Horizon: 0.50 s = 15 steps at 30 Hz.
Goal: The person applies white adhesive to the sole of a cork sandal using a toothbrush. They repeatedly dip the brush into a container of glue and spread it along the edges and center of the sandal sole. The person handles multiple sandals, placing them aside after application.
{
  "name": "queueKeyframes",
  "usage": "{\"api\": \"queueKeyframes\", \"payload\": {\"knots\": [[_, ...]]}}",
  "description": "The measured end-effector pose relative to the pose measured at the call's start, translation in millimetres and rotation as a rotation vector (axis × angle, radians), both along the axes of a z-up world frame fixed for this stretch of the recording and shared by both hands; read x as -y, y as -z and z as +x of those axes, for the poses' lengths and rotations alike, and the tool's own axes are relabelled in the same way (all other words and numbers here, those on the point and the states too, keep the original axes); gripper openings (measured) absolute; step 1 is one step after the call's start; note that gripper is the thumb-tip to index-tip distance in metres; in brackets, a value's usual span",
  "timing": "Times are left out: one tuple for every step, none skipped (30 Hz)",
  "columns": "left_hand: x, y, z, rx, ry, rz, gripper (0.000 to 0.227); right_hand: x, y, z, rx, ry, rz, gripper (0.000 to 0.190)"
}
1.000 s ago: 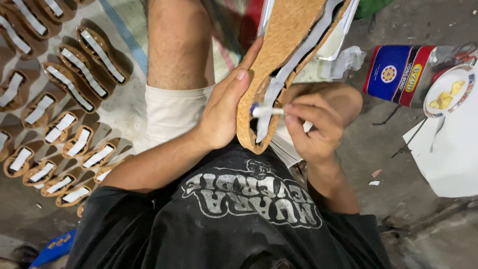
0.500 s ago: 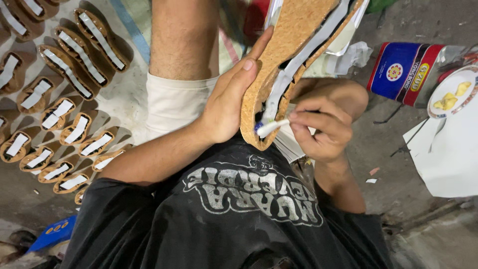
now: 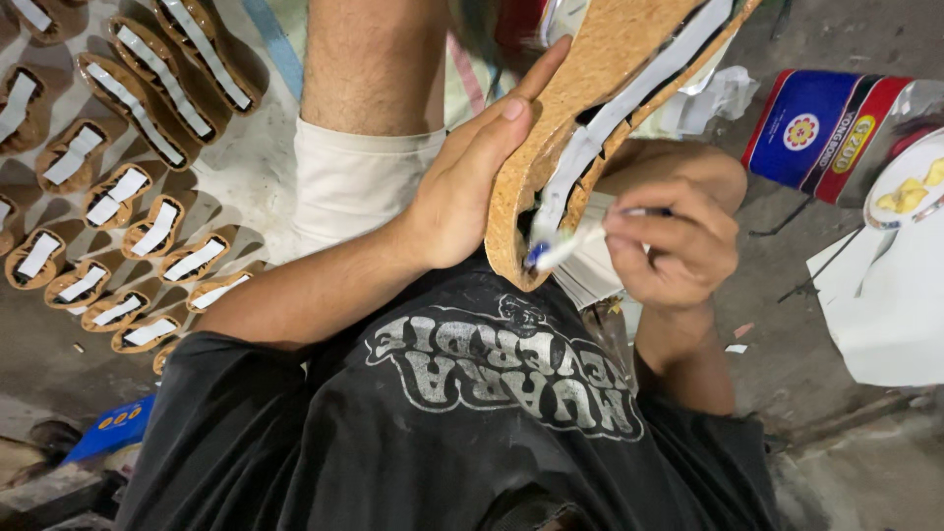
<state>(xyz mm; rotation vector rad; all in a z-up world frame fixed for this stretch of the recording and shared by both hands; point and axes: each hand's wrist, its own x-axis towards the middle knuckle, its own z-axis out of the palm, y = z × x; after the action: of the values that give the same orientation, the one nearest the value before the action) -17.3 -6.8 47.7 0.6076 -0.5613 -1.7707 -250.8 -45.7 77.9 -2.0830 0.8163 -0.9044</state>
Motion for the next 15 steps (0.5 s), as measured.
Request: {"api": "queueKeyframes", "payload": {"knots": [[0.3, 0.3, -0.4, -0.013, 0.011, 0.001, 0.059, -0.3, 0.4, -0.3, -0.014, 0.0, 0.015, 0.015], [-0.2, 0.2, -0.7, -0.019, 0.017, 0.006, 0.059, -0.6, 1.6, 0.0, -0.028, 0.001, 0.03, 0.014], [-1.0, 0.2, -1.1, -0.03, 0.017, 0.009, 0.059, -1.1, 2.2, 0.0, -0.042, -0.002, 0.047, 0.013], [-2.3, -0.2, -1.1, -0.042, 0.017, 0.012, 0.058, -2.1, 1.7, -0.6, -0.035, -0.025, 0.063, 0.013], [-1.1, 0.4, -0.8, -0.055, 0.01, 0.008, 0.058, -0.6, 1.8, -1.3, -0.024, -0.051, 0.074, 0.013], [-0.2, 0.9, -0.2, -0.051, 0.009, 0.005, 0.058, 0.8, 1.3, -2.4, -0.013, -0.077, 0.085, 0.013], [-0.2, 1.1, 0.5, -0.046, 0.004, 0.005, 0.058, 2.0, 0.3, -3.8, -0.013, -0.102, 0.043, 0.014], [-0.4, 1.4, 1.5, -0.023, 0.004, 0.006, 0.058, 3.2, -1.2, -5.3, -0.01, -0.125, 0.002, 0.015], [0.4, 1.7, 2.6, -0.015, 0.005, 0.007, 0.058, 4.4, -1.8, -5.6, -0.003, -0.149, -0.041, 0.016], [1.3, 2.2, 3.6, -0.006, 0.006, 0.008, 0.058, 4.8, -1.9, -5.2, 0.012, -0.14, -0.024, 0.016], [1.2, 2.5, 3.6, -0.015, 0.013, 0.013, 0.058, 3.4, -2.5, -5.1, 0.025, -0.125, -0.005, 0.016], [0.3, 2.7, 3.8, -0.021, 0.015, 0.014, 0.058, 2.7, -2.7, -5.0, 0.039, -0.111, 0.015, 0.017], [0.1, 3.1, 3.1, -0.03, 0.022, 0.013, 0.058, 0.5, -3.0, -4.7, 0.012, -0.081, 0.053, 0.016], [-0.7, 3.4, 2.9, -0.035, 0.024, 0.007, 0.058, -1.7, -3.4, -4.1, -0.014, -0.052, 0.09, 0.015], [-0.7, 3.7, 2.9, -0.034, 0.023, 0.005, 0.058, -2.3, -4.1, -3.4, -0.039, -0.022, 0.126, 0.014]]}}
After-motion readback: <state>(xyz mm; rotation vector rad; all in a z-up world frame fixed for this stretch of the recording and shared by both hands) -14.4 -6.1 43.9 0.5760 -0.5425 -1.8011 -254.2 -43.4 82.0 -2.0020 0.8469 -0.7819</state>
